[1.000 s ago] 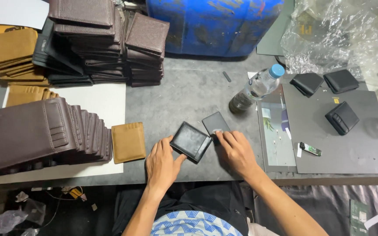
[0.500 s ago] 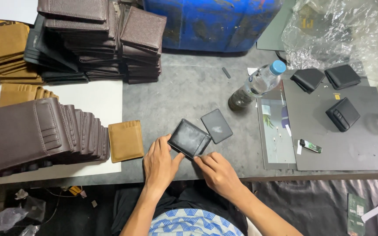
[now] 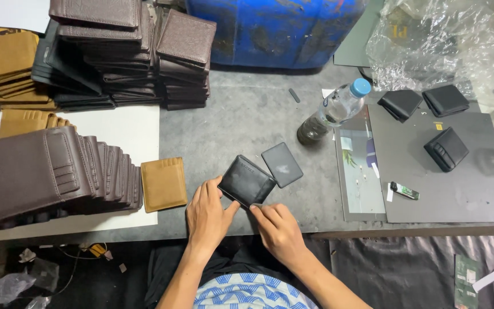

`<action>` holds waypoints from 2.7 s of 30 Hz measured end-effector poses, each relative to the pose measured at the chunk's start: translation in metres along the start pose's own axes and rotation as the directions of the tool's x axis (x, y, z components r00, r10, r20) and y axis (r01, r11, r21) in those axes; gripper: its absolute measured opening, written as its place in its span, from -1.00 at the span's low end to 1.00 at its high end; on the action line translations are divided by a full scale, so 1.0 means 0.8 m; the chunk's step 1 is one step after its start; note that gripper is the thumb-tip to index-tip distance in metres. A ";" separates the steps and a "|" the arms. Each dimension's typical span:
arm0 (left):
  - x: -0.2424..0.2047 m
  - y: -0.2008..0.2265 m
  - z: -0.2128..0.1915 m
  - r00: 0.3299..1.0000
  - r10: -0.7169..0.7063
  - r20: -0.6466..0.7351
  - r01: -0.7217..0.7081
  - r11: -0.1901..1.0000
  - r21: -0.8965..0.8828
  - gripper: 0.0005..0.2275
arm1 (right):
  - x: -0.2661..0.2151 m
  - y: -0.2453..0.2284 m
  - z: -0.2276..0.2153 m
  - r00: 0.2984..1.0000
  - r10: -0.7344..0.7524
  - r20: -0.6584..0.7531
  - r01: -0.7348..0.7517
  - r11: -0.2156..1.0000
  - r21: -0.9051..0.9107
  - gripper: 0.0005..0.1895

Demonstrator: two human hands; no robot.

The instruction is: Inserting cards into leather wallets and stacking them on a workbench

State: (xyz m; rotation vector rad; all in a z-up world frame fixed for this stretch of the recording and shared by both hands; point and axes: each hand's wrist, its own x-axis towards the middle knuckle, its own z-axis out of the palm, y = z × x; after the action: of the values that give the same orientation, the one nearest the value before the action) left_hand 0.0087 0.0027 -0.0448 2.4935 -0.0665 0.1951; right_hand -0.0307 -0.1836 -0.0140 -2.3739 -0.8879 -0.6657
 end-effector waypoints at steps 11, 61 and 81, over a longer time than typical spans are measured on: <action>0.002 0.005 -0.003 1.000 0.031 -0.001 -0.031 0.999 0.031 -0.46 | 0.013 0.038 -0.021 0.985 -0.169 0.032 0.171 0.985 -0.037 -0.80; 0.035 0.061 -0.058 0.778 0.597 0.197 -0.354 0.674 -0.648 -0.20 | 0.045 0.008 -0.076 0.831 0.484 -0.276 -0.411 0.867 0.282 -0.75; 0.008 0.071 -0.082 0.765 0.642 0.052 -0.409 0.546 -0.732 -0.21 | 0.039 -0.024 -0.068 0.949 0.178 -0.259 -0.150 0.981 0.124 -0.66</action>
State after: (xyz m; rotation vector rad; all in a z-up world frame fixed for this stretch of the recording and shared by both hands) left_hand 0.0014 -0.0037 0.0421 1.6432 -0.8984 -0.0005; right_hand -0.0378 -0.1901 0.0505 -2.1712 -0.5852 -0.8303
